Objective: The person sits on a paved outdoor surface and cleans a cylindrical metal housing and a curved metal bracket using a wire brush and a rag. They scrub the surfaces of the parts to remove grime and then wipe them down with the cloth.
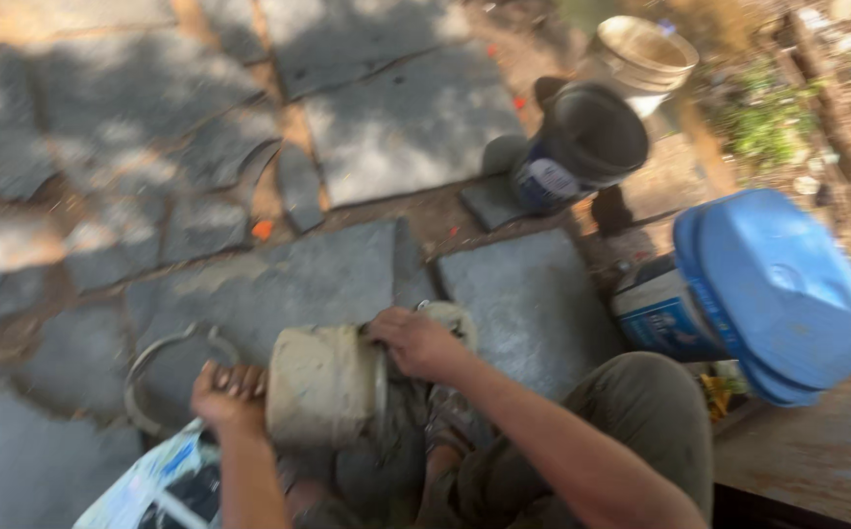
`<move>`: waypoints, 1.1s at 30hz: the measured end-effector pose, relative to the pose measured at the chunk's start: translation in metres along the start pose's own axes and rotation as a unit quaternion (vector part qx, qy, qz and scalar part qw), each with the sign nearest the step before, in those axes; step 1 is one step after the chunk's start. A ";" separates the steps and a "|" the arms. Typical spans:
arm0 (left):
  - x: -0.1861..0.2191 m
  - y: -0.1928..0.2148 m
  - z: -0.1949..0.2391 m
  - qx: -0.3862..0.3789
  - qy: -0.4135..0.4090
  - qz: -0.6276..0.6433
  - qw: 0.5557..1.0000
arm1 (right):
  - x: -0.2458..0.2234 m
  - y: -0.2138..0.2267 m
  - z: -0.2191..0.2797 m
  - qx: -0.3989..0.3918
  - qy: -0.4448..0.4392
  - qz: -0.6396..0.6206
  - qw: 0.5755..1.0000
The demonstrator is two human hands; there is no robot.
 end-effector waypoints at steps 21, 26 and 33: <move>0.008 -0.040 0.024 0.042 0.006 -0.042 0.998 | 0.078 -0.019 0.014 0.024 -0.265 -0.084 0.960; 0.006 -0.039 0.026 0.010 0.015 -0.026 0.999 | 0.001 0.010 0.018 0.037 -0.044 0.010 0.998; 0.000 -0.023 0.011 -0.002 0.007 0.043 0.999 | 0.114 -0.006 0.108 0.295 -0.425 -0.535 0.668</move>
Point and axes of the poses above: each hand's wrist, its own z-axis away from the middle knuckle, its own y-axis out of the back of the hand, x = y × z, the point moved 9 cm from there along -z, towards the middle knuckle, and after that the axes turned 11 degrees about -z, right-handed, at the moved point
